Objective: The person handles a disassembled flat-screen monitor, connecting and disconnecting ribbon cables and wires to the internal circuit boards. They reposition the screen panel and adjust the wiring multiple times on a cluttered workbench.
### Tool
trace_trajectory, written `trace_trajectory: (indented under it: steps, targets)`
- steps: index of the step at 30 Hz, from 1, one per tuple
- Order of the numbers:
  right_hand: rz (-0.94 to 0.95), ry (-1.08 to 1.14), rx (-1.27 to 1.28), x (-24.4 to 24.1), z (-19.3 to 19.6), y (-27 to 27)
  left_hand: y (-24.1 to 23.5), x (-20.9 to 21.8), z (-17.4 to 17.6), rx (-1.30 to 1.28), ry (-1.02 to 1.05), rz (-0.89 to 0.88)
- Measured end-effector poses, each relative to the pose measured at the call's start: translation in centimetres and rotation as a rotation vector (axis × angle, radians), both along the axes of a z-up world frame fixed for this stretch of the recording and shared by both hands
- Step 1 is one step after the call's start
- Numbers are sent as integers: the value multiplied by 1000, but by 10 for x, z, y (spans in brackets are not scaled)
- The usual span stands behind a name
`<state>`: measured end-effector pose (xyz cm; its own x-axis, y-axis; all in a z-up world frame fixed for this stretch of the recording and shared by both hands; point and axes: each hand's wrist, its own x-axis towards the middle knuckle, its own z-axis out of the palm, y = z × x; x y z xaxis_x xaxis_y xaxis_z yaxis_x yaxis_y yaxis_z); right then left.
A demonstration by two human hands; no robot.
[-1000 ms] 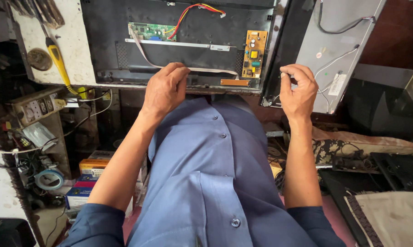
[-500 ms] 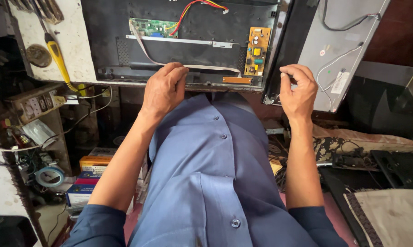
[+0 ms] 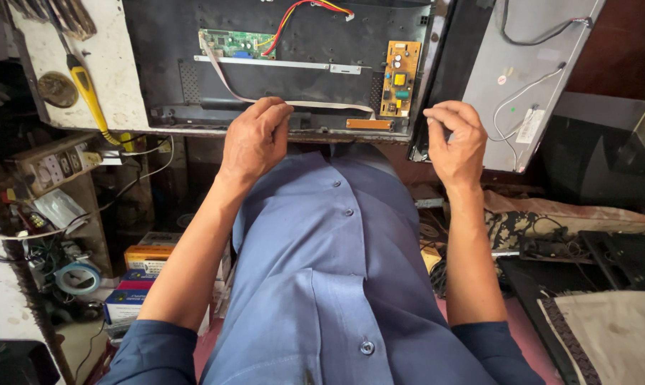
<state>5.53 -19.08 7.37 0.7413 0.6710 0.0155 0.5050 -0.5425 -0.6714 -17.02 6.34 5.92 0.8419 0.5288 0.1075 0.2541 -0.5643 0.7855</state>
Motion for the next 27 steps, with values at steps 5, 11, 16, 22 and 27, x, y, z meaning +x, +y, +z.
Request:
trace_trajectory:
  steps: [5, 11, 16, 22, 27]
  targets:
    - [1, -20, 1, -3, -2, 1, 0, -2, -1, 8, -6, 7]
    - [-4, -15, 23, -1, -4, 1, 1, -5, 1, -4, 2, 13]
    - [0, -20, 32, -3, -4, 4, 2, -8, 2, 1, 4, 14]
    - [-16, -20, 63, -5, -3, 5, 2, -10, 2, -13, -6, 11]
    - [1, -41, 76, -4, -3, 4, 1, -11, 3, -5, -3, 12]
